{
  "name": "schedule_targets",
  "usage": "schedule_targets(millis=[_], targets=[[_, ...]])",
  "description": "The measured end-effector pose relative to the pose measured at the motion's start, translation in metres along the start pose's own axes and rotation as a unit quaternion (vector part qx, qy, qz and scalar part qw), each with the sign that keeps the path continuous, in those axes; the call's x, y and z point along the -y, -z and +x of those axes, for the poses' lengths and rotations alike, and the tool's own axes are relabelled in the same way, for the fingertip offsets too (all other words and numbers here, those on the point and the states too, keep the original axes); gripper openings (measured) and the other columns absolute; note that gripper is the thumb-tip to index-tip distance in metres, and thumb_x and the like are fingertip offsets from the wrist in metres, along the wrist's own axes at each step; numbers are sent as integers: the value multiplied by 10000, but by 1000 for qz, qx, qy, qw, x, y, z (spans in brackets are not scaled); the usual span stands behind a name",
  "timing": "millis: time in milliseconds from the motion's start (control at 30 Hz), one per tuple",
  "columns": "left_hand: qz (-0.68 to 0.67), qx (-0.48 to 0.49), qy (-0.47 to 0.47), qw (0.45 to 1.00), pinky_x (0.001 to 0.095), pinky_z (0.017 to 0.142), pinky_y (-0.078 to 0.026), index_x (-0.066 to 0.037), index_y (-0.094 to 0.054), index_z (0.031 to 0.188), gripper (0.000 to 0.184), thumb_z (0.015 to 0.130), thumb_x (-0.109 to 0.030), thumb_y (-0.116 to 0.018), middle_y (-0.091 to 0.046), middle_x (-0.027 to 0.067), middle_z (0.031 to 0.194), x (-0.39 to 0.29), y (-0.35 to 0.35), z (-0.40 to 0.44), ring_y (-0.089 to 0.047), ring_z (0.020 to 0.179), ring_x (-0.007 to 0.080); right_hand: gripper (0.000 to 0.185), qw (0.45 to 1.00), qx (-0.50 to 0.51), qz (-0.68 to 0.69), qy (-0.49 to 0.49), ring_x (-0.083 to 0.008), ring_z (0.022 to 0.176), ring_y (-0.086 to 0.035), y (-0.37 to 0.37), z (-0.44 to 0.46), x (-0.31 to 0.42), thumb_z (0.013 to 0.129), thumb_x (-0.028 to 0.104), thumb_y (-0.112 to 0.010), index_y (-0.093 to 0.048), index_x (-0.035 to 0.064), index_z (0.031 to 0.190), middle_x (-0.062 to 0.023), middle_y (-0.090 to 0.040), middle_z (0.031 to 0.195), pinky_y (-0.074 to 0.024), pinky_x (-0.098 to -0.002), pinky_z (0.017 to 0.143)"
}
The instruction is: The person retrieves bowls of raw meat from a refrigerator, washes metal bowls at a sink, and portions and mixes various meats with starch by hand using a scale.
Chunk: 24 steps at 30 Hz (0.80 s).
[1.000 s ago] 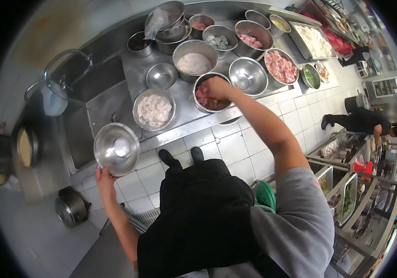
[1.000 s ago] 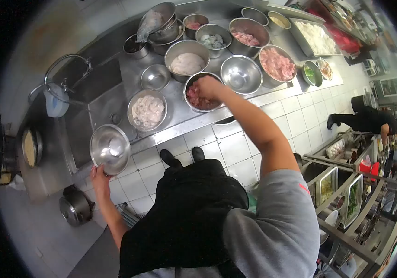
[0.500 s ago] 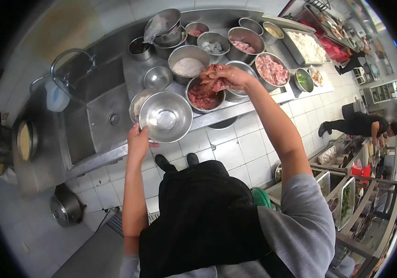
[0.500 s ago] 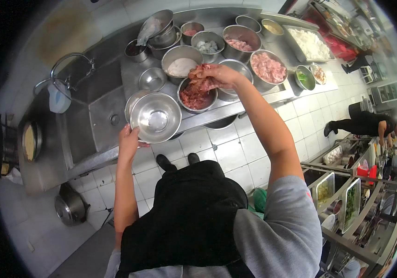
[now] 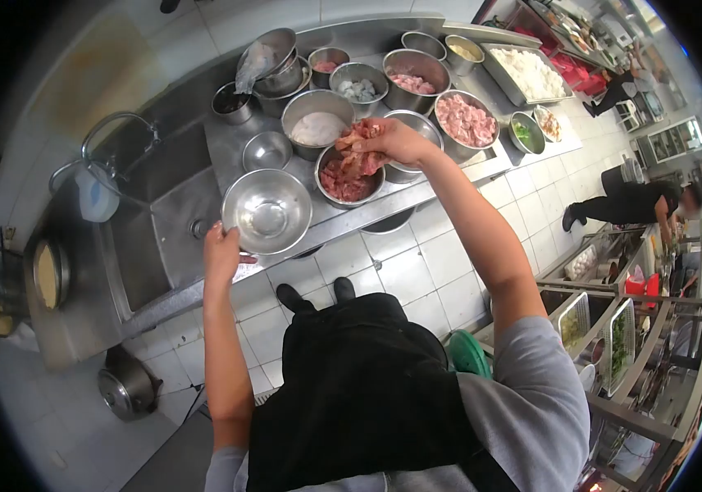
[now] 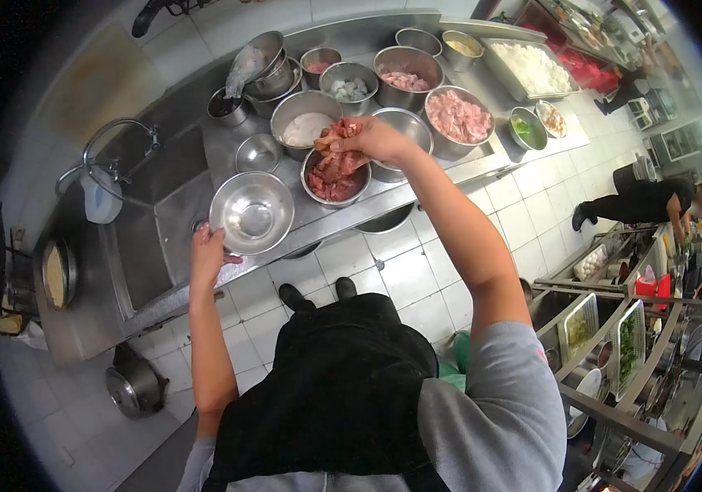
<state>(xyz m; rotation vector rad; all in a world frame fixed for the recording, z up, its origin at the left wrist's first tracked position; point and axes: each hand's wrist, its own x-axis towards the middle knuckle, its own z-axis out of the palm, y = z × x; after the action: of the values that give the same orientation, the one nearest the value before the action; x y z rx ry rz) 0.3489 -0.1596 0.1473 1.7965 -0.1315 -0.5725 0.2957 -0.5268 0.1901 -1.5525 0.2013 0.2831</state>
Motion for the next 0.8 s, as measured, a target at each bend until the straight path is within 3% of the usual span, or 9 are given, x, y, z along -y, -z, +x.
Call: schedule_targets(millis=[100, 167, 267, 367, 500, 600, 700, 767, 800], targets=[[-24, -19, 25, 999, 330, 464, -582, 102, -437, 1102, 303, 864, -83, -415, -569, 189, 950, 14, 14, -9, -636, 677, 253, 390, 999, 20, 29, -36, -147, 743, -648, 4, 17, -34, 854, 102, -599, -481, 10, 1215, -69, -652, 1023, -566, -266, 652], [-57, -41, 39, 997, 304, 475, -581, 86, -455, 1067, 251, 874, -56, -381, -574, 166, 902, 5, 15, -20, -635, 660, 237, 393, 996, -8, 2, -88, -160, 785, -638, 8, 32, -54, 855, 72, -578, -473, 14, 1230, -69, -626, 1070, -565, -297, 695], [-58, -38, 58, 996, 313, 495, -584, 83, -454, 1075, 253, 877, -64, -395, -577, 170, 918, 7, 23, -27, -636, 662, 241, 387, 987, 31, 100, -119, -178, 906, -594, 11, 34, -57, 811, -46, -512, -493, 6, 1195, -88, -530, 1146, -559, -340, 776], [-73, -37, 57, 995, 329, 509, -586, 79, -460, 1083, 260, 877, -70, -403, -581, 171, 933, 9, 28, -31, -637, 663, 243, 382, 973, 85, 190, -96, -191, 891, -598, 17, 35, -59, 804, -66, -496, -472, -28, 1184, -115, -539, 1109, -544, -351, 825], [-81, -19, 58, 995, 335, 520, -587, 76, -467, 1084, 263, 879, -78, -409, -581, 175, 950, 13, 37, -26, -638, 673, 245, 312, 974, 67, 202, -72, -216, 886, -615, 18, 34, -64, 814, -53, -519, -493, -66, 1124, -148, -568, 1088, -538, -350, 838], [-91, -10, 46, 995, 342, 529, -589, 65, -474, 1071, 267, 865, -100, -430, -583, 173, 957, 17, 45, -16, -651, 711, 258, 259, 980, 69, 181, -49, -231, 904, -623, 17, 25, -62, 840, -8, -550, -513, -86, 1085, -153, -597, 1043, -537, -347, 841], [-90, 10, 40, 995, 357, 549, -593, 57, -482, 1074, 270, 859, -102, -445, -581, 164, 958, 14, 55, -7, -648, 713, 252, 291, 981, 12, 179, -72, -272, 961, -618, 12, 20, -61, 896, 81, -532, -496, -50, 1153, -156, -599, 1053, -535, -330, 857], [-79, 9, 50, 996, 349, 546, -574, 37, -498, 1067, 260, 859, -115, -465, -580, 145, 959, 15, 64, -2, -641, 736, 233, 359, 981, -71, 154, -97, -213, 925, -619, 1, 16, -54, 878, 196, -594, -535, -58, 1124, -137, -612, 1013, -535, -291, 785], [-76, 24, 44, 996, 349, 546, -574, 37, -498, 1067, 260, 859, -115, -465, -580, 145, 959, 14, 69, 1, -641, 736, 233, 501, 992, -105, 31, -66, -204, 950, -603, -6, 18, -56, 835, 339, -643, -531, -27, 1160, -140, -596, 1093, -521, -307, 755]])
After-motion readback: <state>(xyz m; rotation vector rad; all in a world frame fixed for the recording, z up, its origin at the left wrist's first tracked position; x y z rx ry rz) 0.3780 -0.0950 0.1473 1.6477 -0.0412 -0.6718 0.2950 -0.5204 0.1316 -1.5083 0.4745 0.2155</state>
